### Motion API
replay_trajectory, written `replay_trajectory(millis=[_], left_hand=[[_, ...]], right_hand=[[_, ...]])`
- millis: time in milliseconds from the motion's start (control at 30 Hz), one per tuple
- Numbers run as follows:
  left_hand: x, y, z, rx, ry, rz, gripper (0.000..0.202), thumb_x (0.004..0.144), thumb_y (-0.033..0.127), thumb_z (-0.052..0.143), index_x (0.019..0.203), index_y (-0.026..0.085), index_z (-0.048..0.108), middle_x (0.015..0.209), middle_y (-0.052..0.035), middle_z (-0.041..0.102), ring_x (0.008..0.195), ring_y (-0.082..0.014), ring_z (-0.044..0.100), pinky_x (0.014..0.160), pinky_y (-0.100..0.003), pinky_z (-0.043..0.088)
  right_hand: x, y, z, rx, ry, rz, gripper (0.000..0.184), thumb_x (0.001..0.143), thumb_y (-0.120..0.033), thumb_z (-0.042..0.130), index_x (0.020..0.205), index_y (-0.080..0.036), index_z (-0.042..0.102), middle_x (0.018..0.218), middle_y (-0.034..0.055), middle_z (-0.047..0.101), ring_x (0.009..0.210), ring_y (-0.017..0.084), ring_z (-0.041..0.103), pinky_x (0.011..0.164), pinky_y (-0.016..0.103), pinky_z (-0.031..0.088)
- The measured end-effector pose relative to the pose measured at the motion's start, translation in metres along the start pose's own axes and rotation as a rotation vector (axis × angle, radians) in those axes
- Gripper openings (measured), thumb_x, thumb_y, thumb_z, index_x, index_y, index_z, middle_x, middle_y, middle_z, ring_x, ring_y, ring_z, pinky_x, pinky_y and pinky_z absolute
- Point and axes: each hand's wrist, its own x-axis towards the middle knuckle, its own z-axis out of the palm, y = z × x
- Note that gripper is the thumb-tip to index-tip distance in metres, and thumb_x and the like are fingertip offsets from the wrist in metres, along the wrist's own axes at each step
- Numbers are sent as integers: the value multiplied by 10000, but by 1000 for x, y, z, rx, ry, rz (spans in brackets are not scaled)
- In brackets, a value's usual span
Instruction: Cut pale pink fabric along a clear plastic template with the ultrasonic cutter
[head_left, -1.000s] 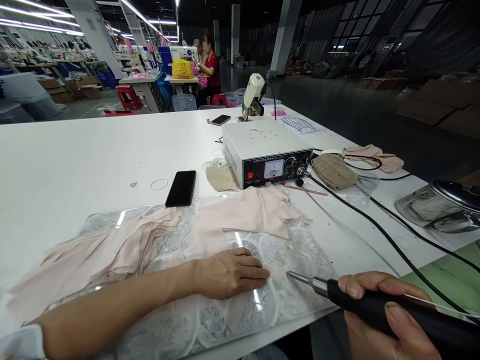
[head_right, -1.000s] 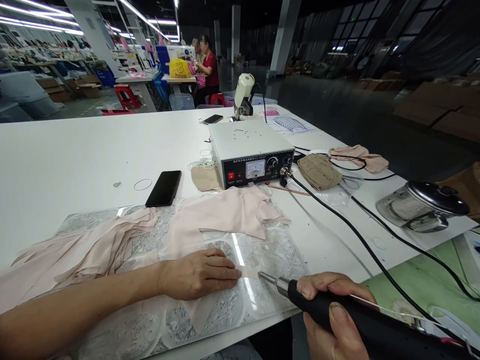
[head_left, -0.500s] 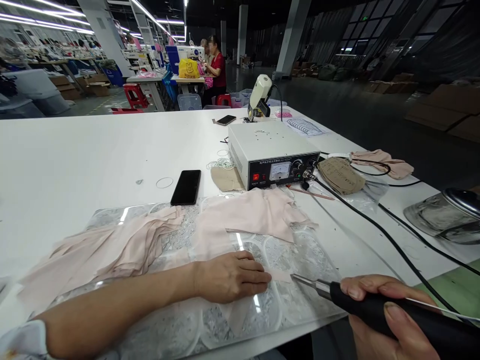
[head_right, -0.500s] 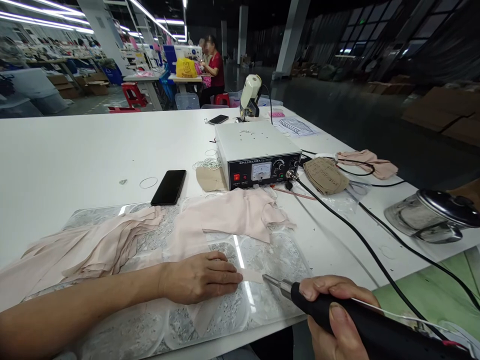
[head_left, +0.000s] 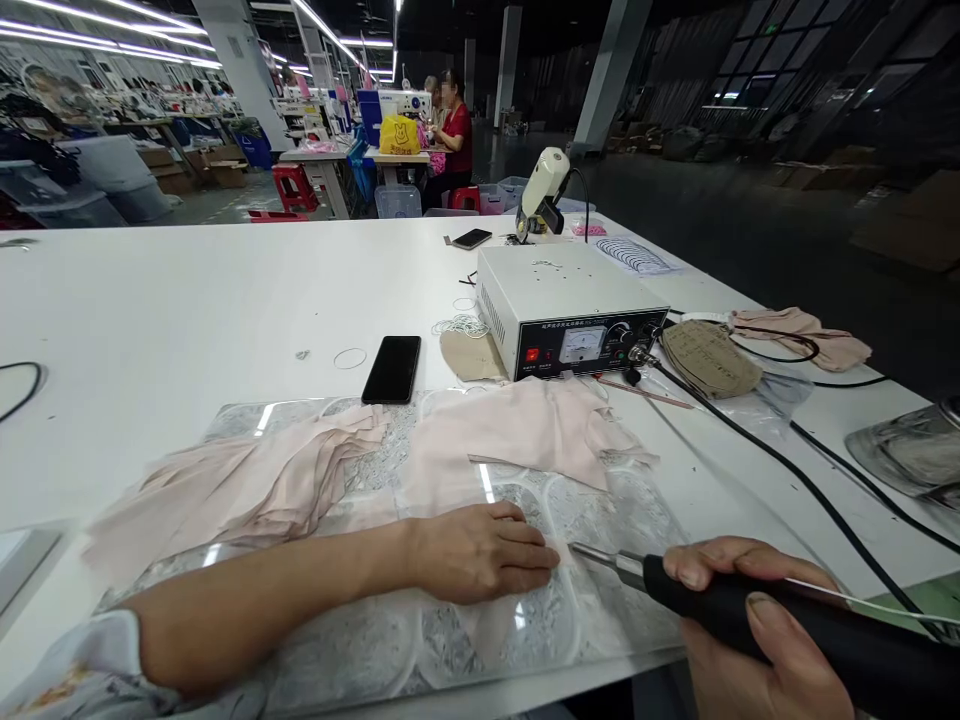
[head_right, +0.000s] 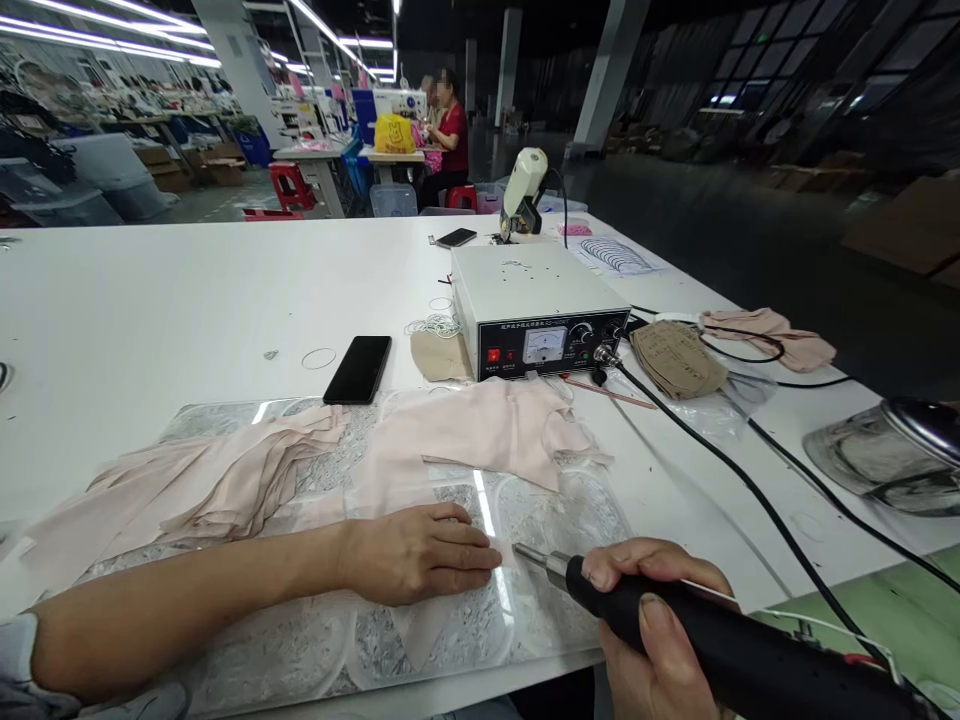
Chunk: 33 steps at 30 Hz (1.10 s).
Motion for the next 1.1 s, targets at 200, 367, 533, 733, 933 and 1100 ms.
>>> replay_trajectory(millis=[200,367,533,733,933,1100], left_hand=[[-1,1,0,-14,1,-9,344,1025,125,376,1090,140,713,1289,-75,647,1145,-190,604,984,-333,458],[-2,1,1,-23,59,-1,263,992,109,465,1058,149,716,1253,-84,666,1125,-192,616,969,-336,463],[-2,2,2,3,63,5,248,985,101,483,1057,147,716,1239,-79,674,1106,-186,620,971,-327,458],[-1,1,2,11,67,12,288,1005,106,429,1071,108,710,1243,-74,674,1095,-191,619,982,-330,450],[0,1,2,15,25,6,341,1021,110,375,1083,131,710,1257,-61,668,1109,-185,611,983,-321,438],[-1,1,-3,5,33,6,302,1009,112,408,1119,111,689,1278,-71,654,1138,-195,594,999,-333,424]], right_hand=[[2,2,0,-15,-59,-13,65,734,-204,596,796,-185,591,694,6,577,560,140,556,518,336,530],[1,-1,1,-2,-22,25,73,724,-207,584,794,-189,588,687,-1,565,560,135,556,535,333,535],[-10,-12,2,13,9,82,79,723,-216,583,798,-195,572,703,-3,532,578,131,543,538,322,532],[-15,-10,-2,19,4,117,86,735,-218,594,812,-201,559,727,-1,519,593,138,540,551,342,527],[-10,-4,-7,-24,-72,16,88,734,-219,612,814,-190,588,708,13,556,588,146,548,533,340,530],[-6,-14,2,-20,17,49,87,677,-214,596,759,-195,573,667,-8,542,531,134,533,499,336,520]])
